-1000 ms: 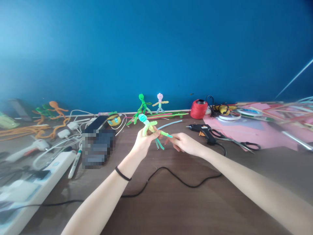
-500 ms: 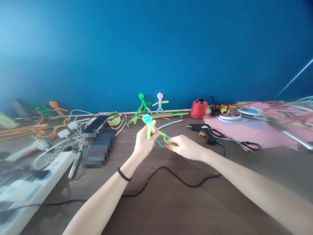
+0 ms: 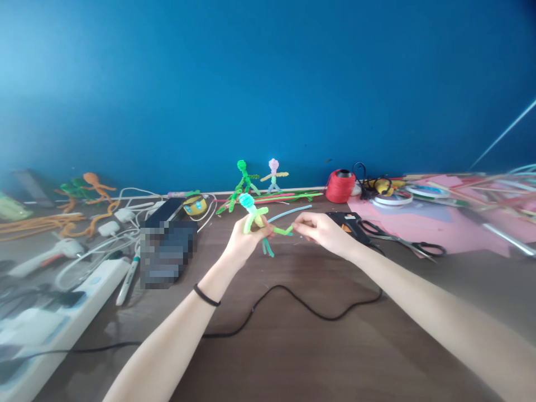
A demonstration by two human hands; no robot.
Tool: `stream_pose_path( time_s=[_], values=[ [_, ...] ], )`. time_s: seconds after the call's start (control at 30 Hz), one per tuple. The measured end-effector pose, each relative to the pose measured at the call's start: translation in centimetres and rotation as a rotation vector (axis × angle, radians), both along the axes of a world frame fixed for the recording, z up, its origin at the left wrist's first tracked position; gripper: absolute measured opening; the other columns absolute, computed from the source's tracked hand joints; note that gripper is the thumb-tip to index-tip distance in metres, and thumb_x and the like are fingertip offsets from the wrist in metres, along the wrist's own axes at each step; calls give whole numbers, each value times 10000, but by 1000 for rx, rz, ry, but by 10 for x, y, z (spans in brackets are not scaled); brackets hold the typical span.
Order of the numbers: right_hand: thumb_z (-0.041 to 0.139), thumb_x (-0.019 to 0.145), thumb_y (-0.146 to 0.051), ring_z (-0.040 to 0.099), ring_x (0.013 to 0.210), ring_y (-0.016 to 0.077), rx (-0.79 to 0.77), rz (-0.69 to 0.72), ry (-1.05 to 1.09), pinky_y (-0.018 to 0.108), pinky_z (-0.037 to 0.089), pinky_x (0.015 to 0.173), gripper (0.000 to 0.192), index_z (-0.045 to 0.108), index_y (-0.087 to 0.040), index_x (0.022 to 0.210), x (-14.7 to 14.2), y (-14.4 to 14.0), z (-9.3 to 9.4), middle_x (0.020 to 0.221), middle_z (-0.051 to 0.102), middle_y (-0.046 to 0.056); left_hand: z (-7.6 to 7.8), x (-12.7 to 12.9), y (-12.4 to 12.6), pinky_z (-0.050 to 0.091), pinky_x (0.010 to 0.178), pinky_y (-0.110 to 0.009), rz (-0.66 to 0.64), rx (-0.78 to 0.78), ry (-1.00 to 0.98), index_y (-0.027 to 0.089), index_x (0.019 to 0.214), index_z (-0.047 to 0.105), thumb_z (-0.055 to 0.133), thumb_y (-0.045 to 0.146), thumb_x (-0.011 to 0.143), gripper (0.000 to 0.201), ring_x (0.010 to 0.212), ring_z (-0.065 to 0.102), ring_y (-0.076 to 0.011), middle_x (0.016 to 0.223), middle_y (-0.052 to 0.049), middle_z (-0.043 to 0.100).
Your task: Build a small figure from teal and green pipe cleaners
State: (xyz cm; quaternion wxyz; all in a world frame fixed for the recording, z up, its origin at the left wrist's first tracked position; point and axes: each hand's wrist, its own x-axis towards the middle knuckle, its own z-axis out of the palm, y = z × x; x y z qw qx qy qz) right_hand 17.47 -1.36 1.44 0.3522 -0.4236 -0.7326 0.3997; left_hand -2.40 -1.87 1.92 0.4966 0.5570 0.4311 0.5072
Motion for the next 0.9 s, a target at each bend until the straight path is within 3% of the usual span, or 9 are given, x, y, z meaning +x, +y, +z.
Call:
stream_pose_path(
  time_s=[0.27, 0.43, 0.63, 0.8, 0.9],
  values=[
    [363, 848, -515, 386, 388, 70, -159, 130, -93, 226, 319, 465, 480, 647, -128, 845, -7, -6, -7, 532, 524, -12, 6, 3, -5, 471, 620, -244, -70, -81, -226, 144, 683, 516, 745, 193, 548, 270, 550, 583, -98, 579, 24, 607],
    [343, 866, -455, 383, 379, 71, -215, 133, -83, 222, 324, 465, 445, 644, -128, 879, -17, -14, -9, 524, 538, -10, 3, 6, -6, 468, 620, -237, -7, -71, -231, 151, 692, 519, 730, 196, 568, 248, 562, 585, -99, 589, 18, 616],
    [366, 848, -307, 402, 391, 70, -199, 150, -139, 227, 335, 481, 302, 610, -141, 782, -21, -23, -2, 563, 551, -13, 3, 8, -9, 485, 641, -274, 139, 154, 86, 166, 679, 522, 661, 219, 637, 154, 612, 611, -139, 640, 6, 632],
    [465, 808, -324, 425, 511, 95, 0, 87, -309, 230, 295, 518, 262, 556, -156, 628, -21, -27, 9, 547, 505, -23, 5, 3, -12, 453, 580, -242, 199, 281, 469, 179, 683, 527, 571, 204, 689, 51, 586, 588, -127, 673, 10, 642],
    [484, 799, -290, 475, 595, 119, 90, 10, -326, 241, 322, 574, 207, 605, -159, 693, -18, -24, 13, 631, 573, -4, 8, 0, -13, 432, 573, -230, 216, 309, 616, 179, 683, 538, 538, 174, 694, 12, 531, 555, -107, 646, 25, 629]
  ],
)
